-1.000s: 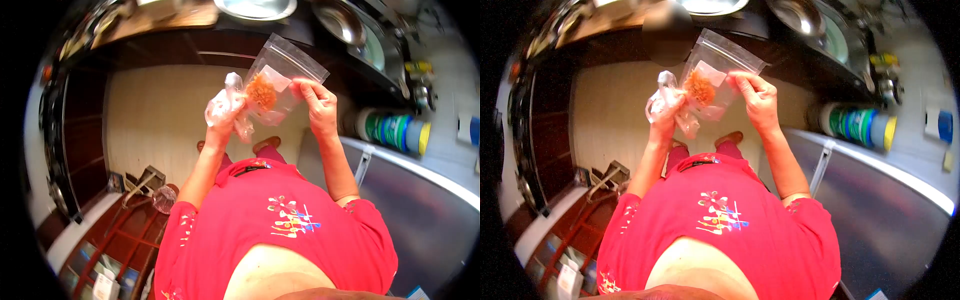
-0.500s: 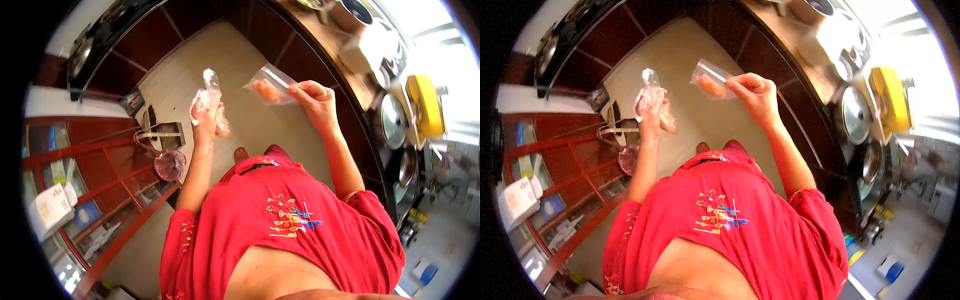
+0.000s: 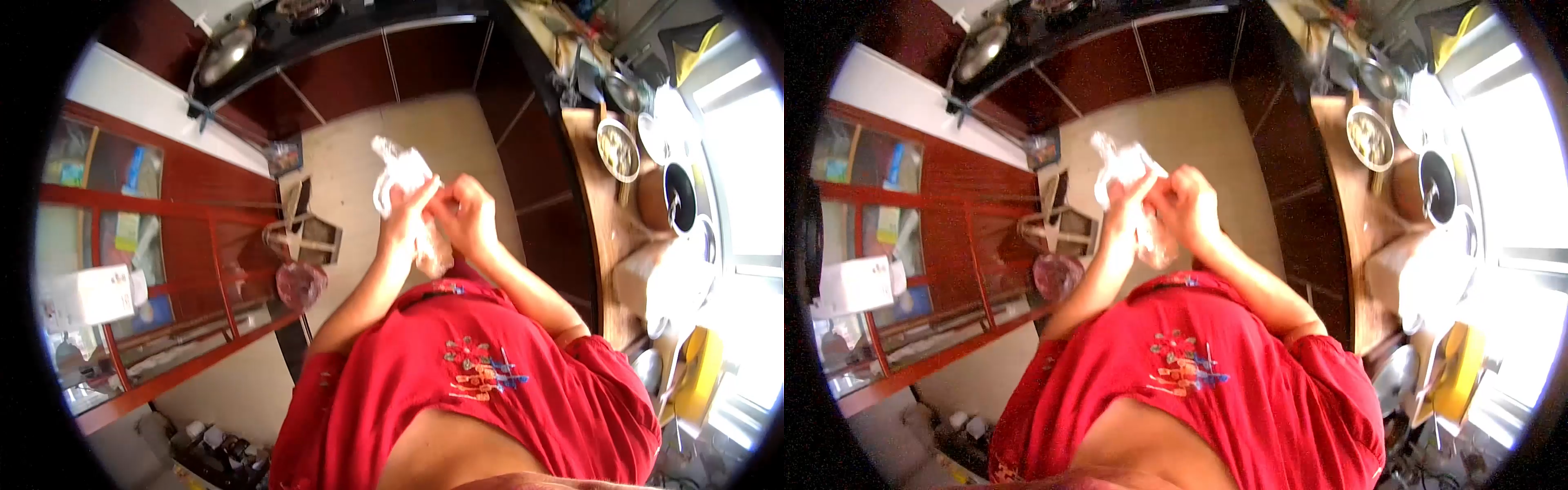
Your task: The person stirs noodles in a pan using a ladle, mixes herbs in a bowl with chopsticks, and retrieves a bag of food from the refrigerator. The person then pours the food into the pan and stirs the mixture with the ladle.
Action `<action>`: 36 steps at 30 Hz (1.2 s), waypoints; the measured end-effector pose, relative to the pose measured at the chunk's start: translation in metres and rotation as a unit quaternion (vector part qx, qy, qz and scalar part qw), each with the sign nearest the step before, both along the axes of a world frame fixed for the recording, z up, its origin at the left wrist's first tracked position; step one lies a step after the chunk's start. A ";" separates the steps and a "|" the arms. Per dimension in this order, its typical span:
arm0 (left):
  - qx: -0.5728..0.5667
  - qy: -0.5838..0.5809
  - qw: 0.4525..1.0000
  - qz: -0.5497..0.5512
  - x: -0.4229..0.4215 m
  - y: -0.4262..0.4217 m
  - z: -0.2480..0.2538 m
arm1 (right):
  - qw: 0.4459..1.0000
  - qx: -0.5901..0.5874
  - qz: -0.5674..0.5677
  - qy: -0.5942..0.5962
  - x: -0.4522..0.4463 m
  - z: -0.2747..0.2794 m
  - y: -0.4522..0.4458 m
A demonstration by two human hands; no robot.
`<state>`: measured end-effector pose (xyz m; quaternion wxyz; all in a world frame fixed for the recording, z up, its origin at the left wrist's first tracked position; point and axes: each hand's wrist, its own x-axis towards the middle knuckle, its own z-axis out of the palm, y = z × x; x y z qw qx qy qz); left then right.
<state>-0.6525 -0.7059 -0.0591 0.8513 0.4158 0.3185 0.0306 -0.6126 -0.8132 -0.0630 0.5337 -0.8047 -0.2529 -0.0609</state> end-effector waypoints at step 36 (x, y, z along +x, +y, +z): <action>-0.067 -0.074 0.977 -0.188 0.472 0.190 -0.042 | 0.900 0.178 0.074 0.390 0.452 -0.014 0.154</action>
